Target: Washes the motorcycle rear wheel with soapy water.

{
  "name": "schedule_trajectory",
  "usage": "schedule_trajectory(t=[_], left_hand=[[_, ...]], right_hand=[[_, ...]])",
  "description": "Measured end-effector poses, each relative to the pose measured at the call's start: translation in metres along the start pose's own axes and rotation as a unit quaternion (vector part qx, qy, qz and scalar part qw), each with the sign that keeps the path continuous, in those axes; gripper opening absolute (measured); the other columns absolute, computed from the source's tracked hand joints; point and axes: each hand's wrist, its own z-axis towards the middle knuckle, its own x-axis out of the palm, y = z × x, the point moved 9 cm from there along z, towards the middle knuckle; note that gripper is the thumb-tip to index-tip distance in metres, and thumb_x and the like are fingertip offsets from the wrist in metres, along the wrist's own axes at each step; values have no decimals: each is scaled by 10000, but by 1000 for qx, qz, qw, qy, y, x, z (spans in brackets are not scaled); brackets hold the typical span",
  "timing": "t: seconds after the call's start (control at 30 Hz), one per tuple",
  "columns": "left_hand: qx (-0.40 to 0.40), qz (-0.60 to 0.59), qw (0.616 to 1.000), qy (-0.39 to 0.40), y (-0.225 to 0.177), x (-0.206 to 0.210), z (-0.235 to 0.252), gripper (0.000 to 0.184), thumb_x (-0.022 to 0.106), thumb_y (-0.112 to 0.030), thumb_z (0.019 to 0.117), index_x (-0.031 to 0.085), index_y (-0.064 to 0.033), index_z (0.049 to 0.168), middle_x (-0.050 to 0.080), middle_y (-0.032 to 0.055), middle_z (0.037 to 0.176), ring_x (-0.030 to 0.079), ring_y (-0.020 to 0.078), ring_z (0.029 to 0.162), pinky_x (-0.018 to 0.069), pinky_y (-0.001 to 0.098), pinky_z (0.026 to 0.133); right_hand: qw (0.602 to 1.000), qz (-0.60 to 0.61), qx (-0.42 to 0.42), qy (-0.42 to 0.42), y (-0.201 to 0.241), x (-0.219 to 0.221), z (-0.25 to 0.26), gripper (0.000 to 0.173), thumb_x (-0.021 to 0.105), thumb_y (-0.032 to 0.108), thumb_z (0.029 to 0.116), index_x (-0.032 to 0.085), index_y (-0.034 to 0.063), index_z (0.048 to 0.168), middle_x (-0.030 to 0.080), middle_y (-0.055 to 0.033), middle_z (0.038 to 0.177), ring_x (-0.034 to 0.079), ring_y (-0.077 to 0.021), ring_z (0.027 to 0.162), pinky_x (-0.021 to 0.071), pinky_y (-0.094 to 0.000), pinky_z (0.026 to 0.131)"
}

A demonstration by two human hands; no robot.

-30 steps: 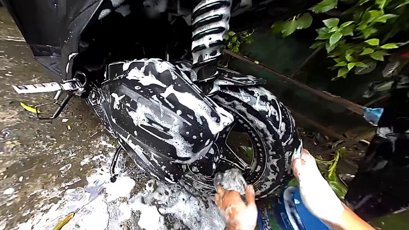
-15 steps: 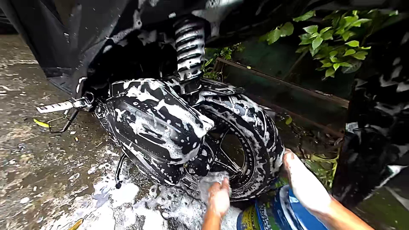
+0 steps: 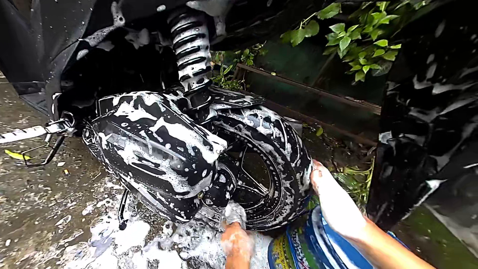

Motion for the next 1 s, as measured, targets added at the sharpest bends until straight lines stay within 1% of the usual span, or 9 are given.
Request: schedule_trajectory(t=[0.07, 0.2, 0.3, 0.37, 0.43, 0.57, 0.77, 0.9, 1.0], left_hand=[[-20, 51, 998, 2, 3, -6, 15, 588, 674, -470, 868, 618, -162, 1365, 627, 152, 1375, 679, 338, 1144, 574, 548, 887], [-8, 80, 997, 7, -12, -12, 30, 506, 617, -277, 944, 564, -157, 1433, 665, 137, 1333, 667, 342, 1177, 559, 568, 908], [15, 67, 997, 31, -13, -14, 37, 601, 633, -337, 915, 523, -128, 1468, 641, 131, 1374, 644, 323, 1224, 540, 568, 950], [17, 20, 999, 36, -8, -8, 20, 568, 631, -366, 923, 566, -112, 1427, 658, 143, 1341, 647, 325, 1217, 533, 572, 968], [-5, 6, 1000, 30, -2, -5, 4, 516, 614, -386, 933, 603, -110, 1368, 684, 141, 1286, 666, 319, 1181, 545, 560, 942], [-58, 36, 998, -2, 25, -8, 24, 469, 576, -314, 975, 587, -121, 1402, 669, 138, 1327, 662, 326, 1194, 549, 552, 940], [-3, 19, 1000, 11, -1, 4, -1, 443, 581, -398, 962, 643, -126, 1306, 706, 126, 1246, 693, 314, 1130, 566, 547, 903], [-28, 34, 999, 21, 2, -3, 16, 503, 592, -352, 955, 583, -121, 1402, 673, 130, 1314, 668, 315, 1180, 560, 543, 926], [-11, 8, 999, 38, -8, -12, 33, 563, 624, -353, 929, 552, -92, 1423, 657, 149, 1337, 656, 315, 1205, 549, 550, 952]], right_hand=[[1000, -6, 10, -6, 1, 1, -1, 635, 284, 419, 1083, 227, 83, 1620, 352, -199, 1604, 391, -267, 1465, 331, -504, 1187], [1000, -1, 26, -14, 2, 3, -2, 632, 290, 443, 1085, 268, 67, 1592, 405, -221, 1551, 441, -285, 1414, 365, -512, 1152], [999, -1, 39, -12, 0, 2, -4, 637, 276, 483, 1079, 307, 83, 1574, 458, -216, 1502, 498, -283, 1354, 407, -527, 1103], [999, 4, 37, -12, -3, 0, -5, 625, 298, 477, 1075, 322, 94, 1569, 483, -205, 1477, 524, -263, 1326, 437, -508, 1082], [999, 5, 33, -13, -1, 0, 0, 622, 307, 444, 1079, 308, 72, 1577, 447, -218, 1516, 494, -276, 1361, 410, -517, 1108], [999, -6, 42, -15, 1, 2, -2, 629, 309, 476, 1073, 329, 85, 1565, 440, -201, 1523, 483, -280, 1368, 406, -538, 1100], [998, 30, -28, -38, -16, 6, 7, 774, 424, 607, 976, 300, 163, 1598, 373, -113, 1604, 402, -188, 1456, 392, -459, 1169], [999, 34, 14, -15, -6, 4, -5, 678, 403, 485, 1026, 294, 132, 1594, 385, -140, 1586, 416, -206, 1435, 371, -491, 1158], [998, 56, -1, -12, -5, 5, -2, 649, 419, 449, 1039, 297, 130, 1592, 411, -126, 1568, 444, -168, 1410, 400, -433, 1148]])
